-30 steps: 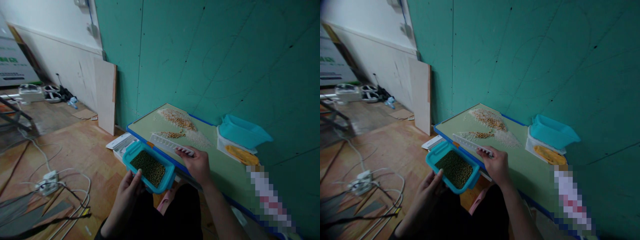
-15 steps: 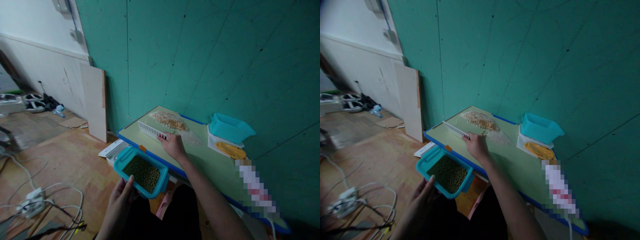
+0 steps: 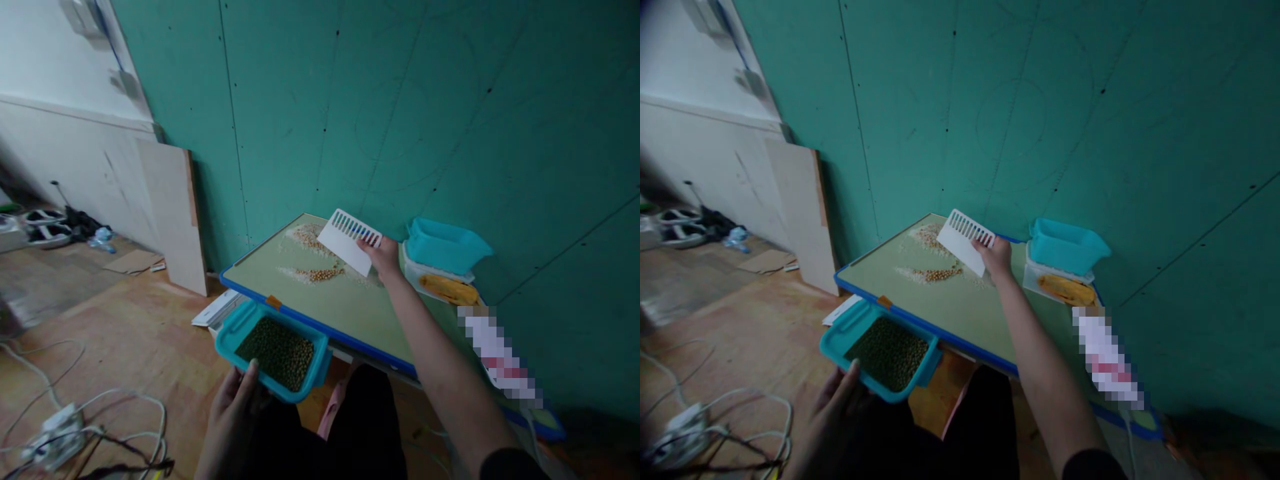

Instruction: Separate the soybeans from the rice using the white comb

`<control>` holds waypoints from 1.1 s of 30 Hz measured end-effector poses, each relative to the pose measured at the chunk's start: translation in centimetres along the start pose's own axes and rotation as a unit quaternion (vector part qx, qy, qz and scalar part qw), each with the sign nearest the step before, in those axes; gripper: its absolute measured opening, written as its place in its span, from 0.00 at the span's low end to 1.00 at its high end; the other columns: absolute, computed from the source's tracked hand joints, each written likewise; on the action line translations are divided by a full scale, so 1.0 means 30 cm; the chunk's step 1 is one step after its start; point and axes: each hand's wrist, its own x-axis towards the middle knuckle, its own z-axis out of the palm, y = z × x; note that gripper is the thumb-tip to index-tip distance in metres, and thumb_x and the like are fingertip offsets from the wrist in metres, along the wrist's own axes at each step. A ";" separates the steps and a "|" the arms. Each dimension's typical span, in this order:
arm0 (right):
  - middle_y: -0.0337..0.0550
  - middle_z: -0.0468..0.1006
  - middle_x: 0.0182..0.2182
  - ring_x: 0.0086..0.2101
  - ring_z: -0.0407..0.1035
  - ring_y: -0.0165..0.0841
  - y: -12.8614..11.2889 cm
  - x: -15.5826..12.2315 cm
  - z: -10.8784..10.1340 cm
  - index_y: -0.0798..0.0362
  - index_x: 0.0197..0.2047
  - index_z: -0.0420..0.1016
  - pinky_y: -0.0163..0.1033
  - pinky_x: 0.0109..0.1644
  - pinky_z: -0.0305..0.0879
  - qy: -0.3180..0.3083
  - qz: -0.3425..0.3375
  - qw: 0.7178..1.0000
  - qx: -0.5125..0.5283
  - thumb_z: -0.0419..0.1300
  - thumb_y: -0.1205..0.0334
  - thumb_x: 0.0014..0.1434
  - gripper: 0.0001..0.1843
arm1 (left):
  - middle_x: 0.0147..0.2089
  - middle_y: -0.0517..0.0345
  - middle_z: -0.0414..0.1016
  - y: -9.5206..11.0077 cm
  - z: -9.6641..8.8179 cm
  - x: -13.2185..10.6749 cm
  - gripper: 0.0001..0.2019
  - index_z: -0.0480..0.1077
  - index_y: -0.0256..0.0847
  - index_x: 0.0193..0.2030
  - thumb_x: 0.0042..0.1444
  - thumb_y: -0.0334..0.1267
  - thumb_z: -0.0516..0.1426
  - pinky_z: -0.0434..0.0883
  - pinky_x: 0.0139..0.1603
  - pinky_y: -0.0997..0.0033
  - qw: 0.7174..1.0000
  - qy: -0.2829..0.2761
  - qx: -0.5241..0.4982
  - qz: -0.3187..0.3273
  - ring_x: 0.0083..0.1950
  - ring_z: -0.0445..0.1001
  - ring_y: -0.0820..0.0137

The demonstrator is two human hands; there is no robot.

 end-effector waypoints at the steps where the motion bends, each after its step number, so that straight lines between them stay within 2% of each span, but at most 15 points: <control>1: 0.50 0.84 0.42 0.41 0.78 0.40 0.014 0.004 -0.014 0.56 0.42 0.79 0.42 0.44 0.72 0.002 0.011 1.000 0.005 0.68 0.54 0.45 0.22 | 0.27 0.66 0.76 -0.002 -0.003 0.001 0.21 0.76 0.43 0.40 0.41 0.45 0.74 0.73 0.25 0.79 1.000 -0.008 0.002 0.001 0.28 0.76 0.73; 7: 0.48 0.85 0.38 0.37 0.77 0.39 0.058 0.001 -0.030 0.56 0.37 0.79 0.40 0.41 0.70 -0.018 0.069 0.997 0.024 0.70 0.59 0.41 0.18 | 0.29 0.68 0.77 -0.005 -0.013 0.003 0.22 0.76 0.45 0.44 0.42 0.46 0.73 0.76 0.30 0.78 1.000 -0.006 0.006 -0.005 0.28 0.76 0.74; 12: 0.50 0.85 0.36 0.35 0.77 0.39 0.076 -0.010 -0.006 0.58 0.35 0.80 0.38 0.37 0.68 -0.028 0.101 0.993 0.044 0.70 0.60 0.40 0.17 | 0.44 0.63 0.84 -0.007 -0.011 0.003 0.26 0.77 0.49 0.50 0.42 0.44 0.74 0.78 0.32 0.76 1.000 -0.004 -0.004 -0.013 0.39 0.82 0.69; 16: 0.50 0.85 0.37 0.35 0.77 0.38 0.083 -0.014 0.008 0.58 0.37 0.81 0.38 0.36 0.68 -0.040 0.116 0.990 0.074 0.71 0.60 0.39 0.19 | 0.48 0.60 0.84 -0.012 -0.015 0.006 0.27 0.76 0.49 0.52 0.43 0.44 0.73 0.79 0.33 0.76 1.000 -0.005 -0.005 -0.017 0.43 0.83 0.65; 23: 0.49 0.85 0.36 0.34 0.77 0.40 0.079 -0.023 0.031 0.57 0.35 0.81 0.40 0.36 0.69 -0.070 0.150 0.977 0.134 0.73 0.57 0.34 0.22 | 0.41 0.60 0.84 -0.027 -0.029 0.020 0.27 0.78 0.45 0.48 0.38 0.42 0.75 0.80 0.34 0.74 1.000 0.011 -0.008 0.001 0.40 0.83 0.65; 27: 0.48 0.84 0.36 0.36 0.77 0.41 0.062 -0.043 0.058 0.55 0.36 0.80 0.42 0.39 0.71 -0.098 0.159 0.969 0.163 0.75 0.54 0.32 0.26 | 0.43 0.59 0.84 -0.021 -0.024 0.016 0.28 0.77 0.44 0.50 0.39 0.42 0.75 0.79 0.34 0.75 1.000 0.014 -0.015 -0.005 0.40 0.82 0.66; 33: 0.46 0.84 0.34 0.34 0.77 0.40 0.034 -0.072 0.100 0.55 0.36 0.80 0.43 0.39 0.71 -0.132 0.163 0.962 0.175 0.76 0.53 0.30 0.27 | 0.37 0.61 0.83 -0.008 -0.010 0.004 0.23 0.77 0.41 0.44 0.41 0.43 0.74 0.78 0.33 0.76 1.000 -0.012 -0.017 0.003 0.32 0.79 0.72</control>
